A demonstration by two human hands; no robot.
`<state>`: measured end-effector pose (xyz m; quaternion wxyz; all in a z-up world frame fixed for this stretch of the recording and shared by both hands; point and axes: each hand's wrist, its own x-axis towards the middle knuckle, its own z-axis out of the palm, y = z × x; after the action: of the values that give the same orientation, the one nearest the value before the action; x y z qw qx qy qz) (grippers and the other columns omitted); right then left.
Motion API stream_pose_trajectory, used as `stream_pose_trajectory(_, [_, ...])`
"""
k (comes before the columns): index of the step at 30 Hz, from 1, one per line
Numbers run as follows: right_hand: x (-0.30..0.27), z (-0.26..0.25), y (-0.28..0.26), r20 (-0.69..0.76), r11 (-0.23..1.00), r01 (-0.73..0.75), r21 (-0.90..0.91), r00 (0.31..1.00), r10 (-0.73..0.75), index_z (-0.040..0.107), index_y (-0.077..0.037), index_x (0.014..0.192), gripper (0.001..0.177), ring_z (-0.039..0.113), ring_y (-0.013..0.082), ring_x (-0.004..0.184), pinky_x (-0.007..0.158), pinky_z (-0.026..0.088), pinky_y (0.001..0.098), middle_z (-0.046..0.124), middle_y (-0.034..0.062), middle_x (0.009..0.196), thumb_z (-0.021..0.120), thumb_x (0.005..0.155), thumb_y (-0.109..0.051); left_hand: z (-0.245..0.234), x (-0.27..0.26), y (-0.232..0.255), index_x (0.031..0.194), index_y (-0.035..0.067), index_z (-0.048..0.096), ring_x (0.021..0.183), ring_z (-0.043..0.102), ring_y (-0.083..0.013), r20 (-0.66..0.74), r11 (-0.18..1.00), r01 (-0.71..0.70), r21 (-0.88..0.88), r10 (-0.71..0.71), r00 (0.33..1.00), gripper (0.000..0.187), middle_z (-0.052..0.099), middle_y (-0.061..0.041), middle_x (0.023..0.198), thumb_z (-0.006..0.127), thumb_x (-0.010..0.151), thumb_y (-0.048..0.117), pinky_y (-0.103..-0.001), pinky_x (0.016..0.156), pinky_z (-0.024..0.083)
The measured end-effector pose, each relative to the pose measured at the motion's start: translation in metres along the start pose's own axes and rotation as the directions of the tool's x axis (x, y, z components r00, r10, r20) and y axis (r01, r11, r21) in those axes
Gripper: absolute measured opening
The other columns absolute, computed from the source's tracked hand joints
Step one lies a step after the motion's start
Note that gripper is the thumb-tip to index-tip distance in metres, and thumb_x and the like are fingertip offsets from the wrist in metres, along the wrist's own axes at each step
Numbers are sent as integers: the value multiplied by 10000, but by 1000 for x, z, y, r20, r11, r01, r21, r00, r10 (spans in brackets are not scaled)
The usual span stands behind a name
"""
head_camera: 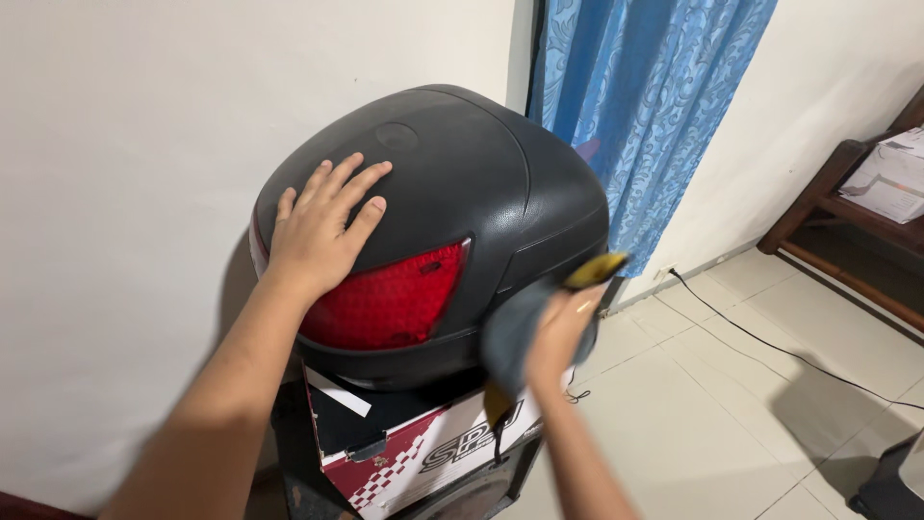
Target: The person wipes the exterior surfaces of a motorcycle top box using a cloth and a yellow sponge, moving between a motorcycle helmet case and a small air cooler where the cleaning supplies are kept.
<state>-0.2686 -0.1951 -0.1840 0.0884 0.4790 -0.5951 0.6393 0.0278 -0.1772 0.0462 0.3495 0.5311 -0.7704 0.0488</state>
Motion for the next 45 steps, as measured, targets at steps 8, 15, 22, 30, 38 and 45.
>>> stream_pose_trajectory(8, [103, -16, 20, 222, 804, -381, 456, 924, 312, 380, -4, 1545, 630, 529, 323, 1351, 1158, 399, 373, 530, 216, 1477, 353, 1071, -418, 2, -1, -1, 1461, 378, 525, 1499, 303, -336, -13, 1000, -9, 7, 9, 1000, 472, 413, -35, 1603, 441, 1016, 510, -682, 1145, 175])
stream_pose_trajectory(15, [-43, 5, -69, 88, 897, -271, 350, 962, 257, -13, 72, 1600, 684, -4, 347, 1585, 1257, 4, 392, -39, 253, 1709, 332, 1129, -284, 3, -4, -2, 1457, 375, 534, 1495, 313, -344, -36, 1000, -24, -2, 24, 999, 469, 424, -38, 1598, 443, 1018, 512, -691, 1143, 178])
stream_pose_trajectory(22, [102, -2, 29, 195, 602, -420, 679, 894, 404, 310, -6, 1570, 580, 501, 325, 1308, 1151, 399, 402, 493, 235, 1468, 381, 1060, -272, 8, -4, 2, 1450, 368, 537, 1485, 329, -338, -72, 999, -30, 30, 32, 997, 486, 442, -40, 1587, 452, 1000, 532, -694, 1139, 183])
stream_pose_trajectory(30, [97, -25, -40, 433, 157, -496, 854, 845, 313, 417, 19, 1540, 714, 413, 298, 1410, 1186, 260, 377, 442, 157, 1594, 363, 1026, -473, 11, -6, 11, 1447, 380, 530, 1479, 344, -338, -116, 998, 0, 55, 6, 993, 471, 446, -29, 1579, 453, 1002, 513, -705, 1134, 200])
stream_pose_trajectory(38, [-123, -10, -143, 213, 988, -3, 153, 977, -30, 37, 236, 1520, 731, 56, 537, 1538, 1246, 70, 517, 46, 454, 1626, 441, 1038, -136, 15, -9, 7, 1459, 392, 510, 1479, 330, -341, -106, 1000, -15, 20, 17, 994, 473, 426, -27, 1585, 444, 1010, 524, -711, 1139, 185])
stream_pose_trajectory(45, [-91, -42, -114, 443, 867, 437, -238, 844, -304, 514, -31, 1251, 675, 267, 548, 1396, 1161, 200, 686, 516, 211, 1391, 771, 676, -274, 13, -6, 5, 1472, 401, 491, 1493, 299, -324, -76, 1000, -11, 7, 12, 997, 486, 402, -19, 1598, 425, 1011, 539, -710, 1146, 164])
